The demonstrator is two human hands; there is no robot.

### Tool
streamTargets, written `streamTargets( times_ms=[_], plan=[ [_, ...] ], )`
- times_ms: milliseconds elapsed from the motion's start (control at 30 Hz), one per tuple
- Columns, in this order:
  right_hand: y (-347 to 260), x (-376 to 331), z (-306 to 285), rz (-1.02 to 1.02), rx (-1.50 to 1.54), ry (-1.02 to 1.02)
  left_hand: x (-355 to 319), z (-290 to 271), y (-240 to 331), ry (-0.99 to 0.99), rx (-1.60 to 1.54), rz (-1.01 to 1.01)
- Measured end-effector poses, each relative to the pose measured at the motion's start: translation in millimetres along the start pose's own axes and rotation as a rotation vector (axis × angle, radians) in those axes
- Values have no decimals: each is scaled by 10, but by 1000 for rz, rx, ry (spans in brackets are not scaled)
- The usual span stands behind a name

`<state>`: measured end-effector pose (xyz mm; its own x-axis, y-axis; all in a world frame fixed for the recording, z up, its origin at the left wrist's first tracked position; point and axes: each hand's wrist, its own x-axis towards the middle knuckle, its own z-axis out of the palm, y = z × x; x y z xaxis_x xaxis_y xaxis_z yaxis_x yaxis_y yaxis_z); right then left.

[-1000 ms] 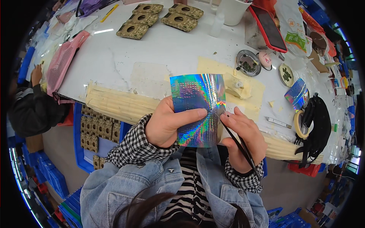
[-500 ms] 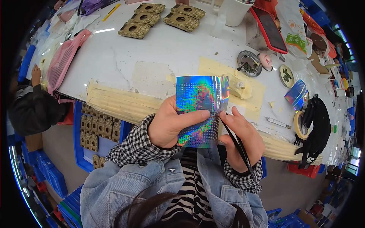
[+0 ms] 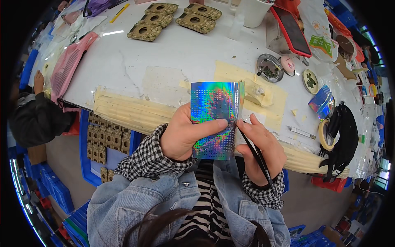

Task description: Applying small stickers from a holographic sheet onto toy components using a precision tool.

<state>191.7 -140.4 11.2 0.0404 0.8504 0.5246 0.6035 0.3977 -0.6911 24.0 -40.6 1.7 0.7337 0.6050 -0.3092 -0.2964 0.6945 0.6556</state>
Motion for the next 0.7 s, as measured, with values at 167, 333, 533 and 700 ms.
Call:
streamTargets(
  times_ms=[167, 333, 533, 700],
  plan=[
    [-17, 11, 4, 3, -24, 1, -1, -3, -12, 15, 13, 9],
    [-27, 17, 16, -3, -52, 10, 5, 1, -15, 24, 5, 2],
    [-9, 16, 29, -166, -290, -9, 28, 37, 6, 9, -69, -32],
    [9, 15, 54, -251, -378, -51, 22, 12, -10, 33, -79, -38]
  ],
)
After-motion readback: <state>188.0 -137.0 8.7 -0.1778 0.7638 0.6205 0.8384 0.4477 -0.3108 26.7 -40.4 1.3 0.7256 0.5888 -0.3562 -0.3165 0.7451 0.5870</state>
